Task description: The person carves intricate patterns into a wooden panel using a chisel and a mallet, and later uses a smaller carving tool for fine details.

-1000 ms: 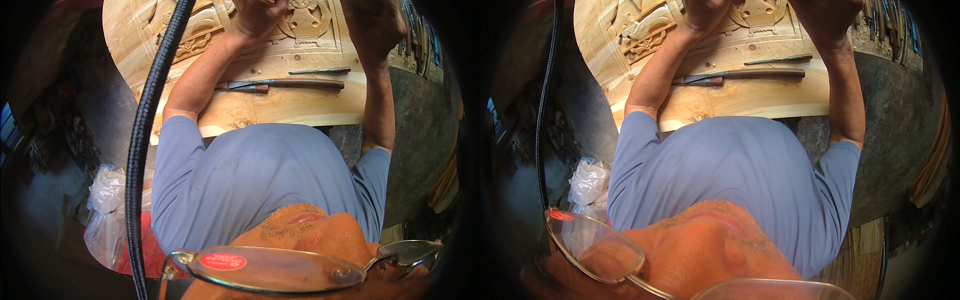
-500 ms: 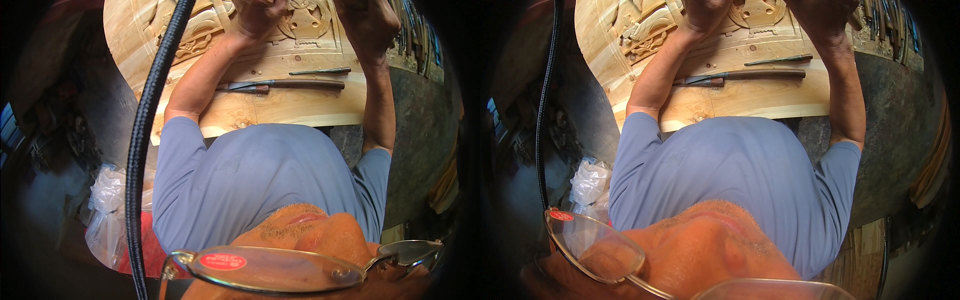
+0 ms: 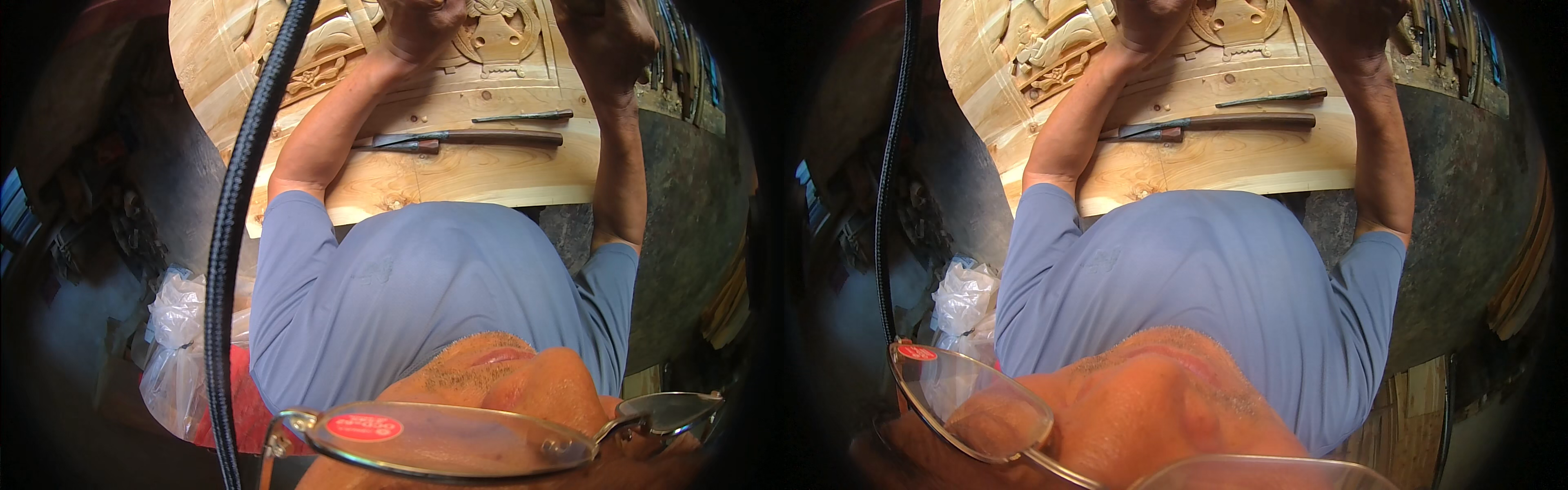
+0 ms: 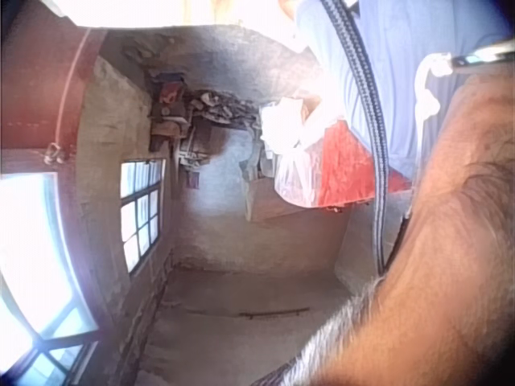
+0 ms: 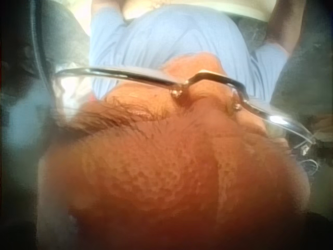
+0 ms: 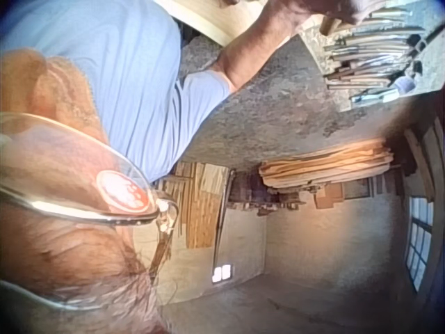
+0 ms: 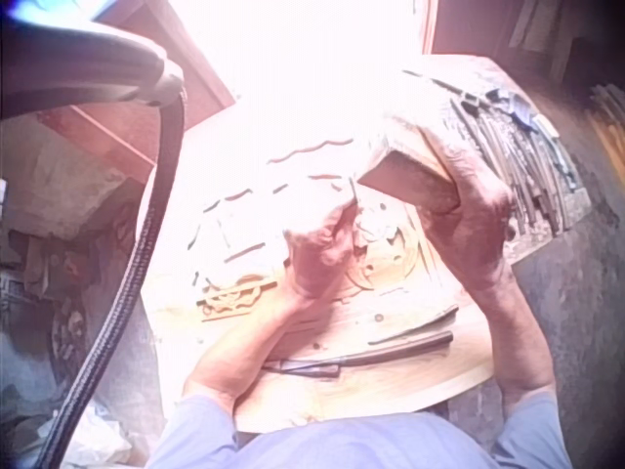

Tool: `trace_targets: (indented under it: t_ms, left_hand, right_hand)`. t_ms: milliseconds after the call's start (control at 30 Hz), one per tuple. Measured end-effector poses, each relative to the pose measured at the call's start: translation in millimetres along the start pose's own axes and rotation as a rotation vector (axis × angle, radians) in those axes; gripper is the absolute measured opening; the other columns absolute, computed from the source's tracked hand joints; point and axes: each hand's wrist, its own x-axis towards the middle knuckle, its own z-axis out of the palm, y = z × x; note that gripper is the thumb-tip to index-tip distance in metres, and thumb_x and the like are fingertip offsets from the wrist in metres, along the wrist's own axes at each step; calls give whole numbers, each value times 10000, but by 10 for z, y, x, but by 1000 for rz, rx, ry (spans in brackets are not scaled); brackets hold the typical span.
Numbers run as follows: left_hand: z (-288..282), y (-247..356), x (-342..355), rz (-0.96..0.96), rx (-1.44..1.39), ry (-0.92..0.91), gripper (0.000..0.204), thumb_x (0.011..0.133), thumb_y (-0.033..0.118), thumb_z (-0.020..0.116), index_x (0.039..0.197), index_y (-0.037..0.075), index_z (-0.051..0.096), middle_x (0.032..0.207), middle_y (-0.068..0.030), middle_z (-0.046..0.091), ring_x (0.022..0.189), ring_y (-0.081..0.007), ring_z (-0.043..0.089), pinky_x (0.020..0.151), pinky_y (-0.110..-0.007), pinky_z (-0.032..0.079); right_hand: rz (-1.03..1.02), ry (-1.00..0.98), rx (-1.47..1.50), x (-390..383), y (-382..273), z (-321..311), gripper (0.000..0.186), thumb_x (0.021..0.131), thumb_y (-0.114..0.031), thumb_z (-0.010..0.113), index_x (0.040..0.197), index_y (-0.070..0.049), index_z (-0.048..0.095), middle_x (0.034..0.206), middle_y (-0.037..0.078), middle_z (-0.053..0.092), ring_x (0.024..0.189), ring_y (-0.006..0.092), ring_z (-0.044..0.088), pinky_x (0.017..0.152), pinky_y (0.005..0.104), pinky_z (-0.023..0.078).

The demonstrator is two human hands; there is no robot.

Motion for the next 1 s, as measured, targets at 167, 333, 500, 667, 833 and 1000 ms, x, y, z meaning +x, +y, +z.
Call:
trace_targets:
  t_ms: [167,333,500,667,833,1000]
  left_hand:
    - [-6,37,50,62,-11,-9,247,933,-37,694,1165,25,750,787,-118,734,639,-197,707,595,-348,549]
    - [-43,-52,-39,31,34,-101,228,954,-44,675,1165,5,742,801,-118,732,643,-180,704,585,-325,547]
    - [41,-2,-2,-155,-207,-35,256,977,-51,641,1213,-14,734,851,-81,761,658,-104,672,592,-279,545]
    - [70,-105,-98,-281,-321,-87,316,995,-58,604,1288,-13,711,953,-61,767,706,-78,662,617,-251,555]
    - [62,-85,-128,-444,-435,-146,317,1011,-46,580,1300,-15,704,1029,-75,777,736,-78,673,643,-245,575]
    - [21,-138,-118,-328,-264,-201,357,988,-33,614,1337,4,681,1059,-103,779,749,-123,704,645,-299,587]
  right_hand:
    - [13,19,31,-5,0,16,502,826,26,656,1322,-39,695,1111,261,734,1011,435,736,873,433,592]
    - [-56,-229,-183,47,-122,-88,531,814,32,672,1337,-55,691,1098,254,737,980,426,737,847,418,594]
    - [268,-47,304,-262,104,190,553,794,36,705,1340,-58,690,1083,243,742,960,415,738,819,417,586]
    - [61,-48,20,-21,-55,-3,546,795,30,720,1334,-49,689,1070,246,743,967,406,740,820,412,582]
    - [204,-25,221,-75,-36,62,540,801,29,727,1335,-42,686,1071,245,746,981,400,743,832,408,583]
    - [26,-23,42,-31,-21,40,542,806,40,723,1341,-38,682,1080,247,746,996,396,745,850,405,584]
